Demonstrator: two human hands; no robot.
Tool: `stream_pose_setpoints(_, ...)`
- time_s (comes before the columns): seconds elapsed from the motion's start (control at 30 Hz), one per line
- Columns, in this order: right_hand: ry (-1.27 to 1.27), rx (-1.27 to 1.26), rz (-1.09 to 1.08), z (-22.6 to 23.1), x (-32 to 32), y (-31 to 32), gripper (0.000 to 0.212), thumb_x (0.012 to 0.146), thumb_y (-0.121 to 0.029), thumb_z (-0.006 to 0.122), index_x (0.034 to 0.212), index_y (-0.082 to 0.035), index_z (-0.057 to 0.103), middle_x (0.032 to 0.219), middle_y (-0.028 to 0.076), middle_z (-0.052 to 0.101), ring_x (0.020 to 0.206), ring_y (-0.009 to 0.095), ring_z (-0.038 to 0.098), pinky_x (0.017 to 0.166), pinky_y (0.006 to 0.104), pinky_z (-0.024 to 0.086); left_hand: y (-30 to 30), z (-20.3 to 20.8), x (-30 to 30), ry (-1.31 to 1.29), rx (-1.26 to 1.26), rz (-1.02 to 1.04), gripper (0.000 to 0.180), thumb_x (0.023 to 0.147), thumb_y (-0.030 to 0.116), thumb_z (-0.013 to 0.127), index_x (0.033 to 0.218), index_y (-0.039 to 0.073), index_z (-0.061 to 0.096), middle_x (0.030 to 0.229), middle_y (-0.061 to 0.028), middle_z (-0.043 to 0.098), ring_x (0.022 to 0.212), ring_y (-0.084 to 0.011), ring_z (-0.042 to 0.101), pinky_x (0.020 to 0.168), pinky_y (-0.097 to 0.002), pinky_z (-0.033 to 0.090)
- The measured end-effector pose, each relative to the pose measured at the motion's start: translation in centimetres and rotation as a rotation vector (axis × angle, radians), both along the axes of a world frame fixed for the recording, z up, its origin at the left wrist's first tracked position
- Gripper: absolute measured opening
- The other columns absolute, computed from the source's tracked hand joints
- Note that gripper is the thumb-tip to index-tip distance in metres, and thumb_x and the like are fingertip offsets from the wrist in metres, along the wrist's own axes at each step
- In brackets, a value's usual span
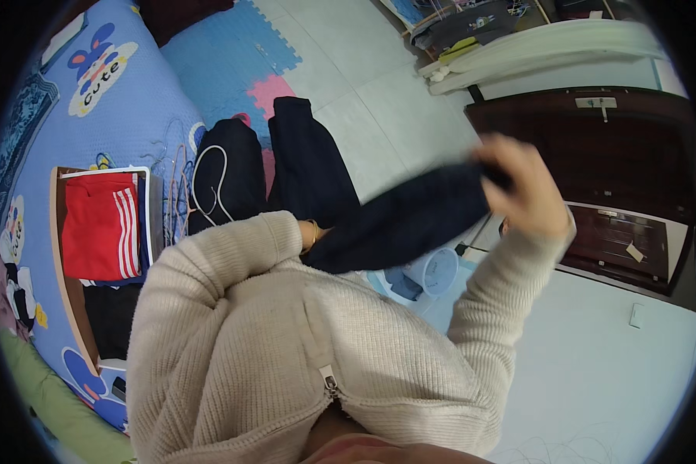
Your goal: The person sits on a colorful play mat and folds various clothing items, including a blue shirt, red shorts, a light green t-shirt, a light blue t-shirt, a white t-shirt, and black pants. The person places the folded items into a wooden drawer organizer.
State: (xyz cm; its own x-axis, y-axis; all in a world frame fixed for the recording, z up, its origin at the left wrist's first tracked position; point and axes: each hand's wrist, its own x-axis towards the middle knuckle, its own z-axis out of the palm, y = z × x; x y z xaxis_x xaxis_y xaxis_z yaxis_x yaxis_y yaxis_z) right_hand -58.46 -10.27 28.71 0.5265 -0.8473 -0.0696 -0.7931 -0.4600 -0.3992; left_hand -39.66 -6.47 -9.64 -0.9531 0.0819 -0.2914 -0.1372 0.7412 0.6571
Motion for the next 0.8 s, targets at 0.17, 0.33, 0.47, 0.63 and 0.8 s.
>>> stream_pose_setpoints(0.17, 0.026, -0.366, -0.224, -13.2, 1.2, -11.1, 0.052, 0.075, -0.015, 0.068, 0.123, -0.006, 0.050, 0.119, 0.015, 0.053, 0.111, 0.030, 0.049, 0.094, 0.0377, 0.040, -3.9, -1.6, 3.8, -0.080, 0.376, 0.444, 0.034, 0.091, 0.030, 0.039, 0.122, 0.019, 0.031, 0.124, -0.0076, 0.031, 0.116, -0.0263, 0.031, 0.095, -0.0504, 0.025)
stream_pose_setpoints(0.33, 0.363, 0.138, -0.078, -32.7, 3.5, -4.5, 0.057, 0.080, -0.048, 0.056, 0.130, -0.024, 0.044, 0.138, 0.008, 0.038, 0.127, 0.029, 0.035, 0.094, 0.0556, 0.036, -4.1, -3.4, 5.1, -0.092, 0.634, 0.702, 0.024, 0.089, 0.026, 0.043, 0.111, 0.015, 0.041, 0.111, -0.0063, 0.041, 0.104, -0.0240, 0.039, 0.089, -0.0452, 0.031)
stream_pose_setpoints(0.47, 0.127, 0.043, -0.358, -37.0, 4.6, 1.2, 0.060, 0.082, -0.045, 0.057, 0.134, -0.021, 0.040, 0.144, 0.010, 0.028, 0.133, 0.031, 0.024, 0.102, 0.0525, 0.028, -3.4, -3.4, 5.4, -0.038, 0.836, 0.824, 0.018, 0.088, 0.023, 0.046, 0.102, 0.012, 0.049, 0.101, -0.0052, 0.048, 0.095, -0.0222, 0.046, 0.085, -0.0410, 0.036)
stream_pose_setpoints(0.63, -0.530, 0.158, -1.042, -43.5, 0.9, 4.5, 0.068, 0.084, -0.039, 0.060, 0.138, -0.010, 0.030, 0.130, 0.023, 0.041, 0.121, 0.032, 0.040, 0.099, 0.0419, 0.036, -3.5, -0.7, 6.0, 0.109, 1.232, 0.965, 0.015, 0.086, 0.019, 0.050, 0.090, 0.008, 0.058, 0.087, -0.0039, 0.058, 0.084, -0.0200, 0.054, 0.080, -0.0357, 0.042)
stream_pose_setpoints(0.8, -0.943, 0.504, -1.179, -43.1, -1.5, 7.0, 0.070, 0.081, -0.021, 0.068, 0.137, -0.008, 0.028, 0.114, 0.023, 0.053, 0.098, 0.027, 0.058, 0.083, 0.0353, 0.049, -3.1, 4.3, 7.3, -0.107, 1.657, 1.397, 0.022, 0.087, 0.023, 0.055, 0.088, 0.003, 0.062, 0.083, -0.0028, 0.059, 0.082, -0.0136, 0.054, 0.076, -0.0279, 0.043)
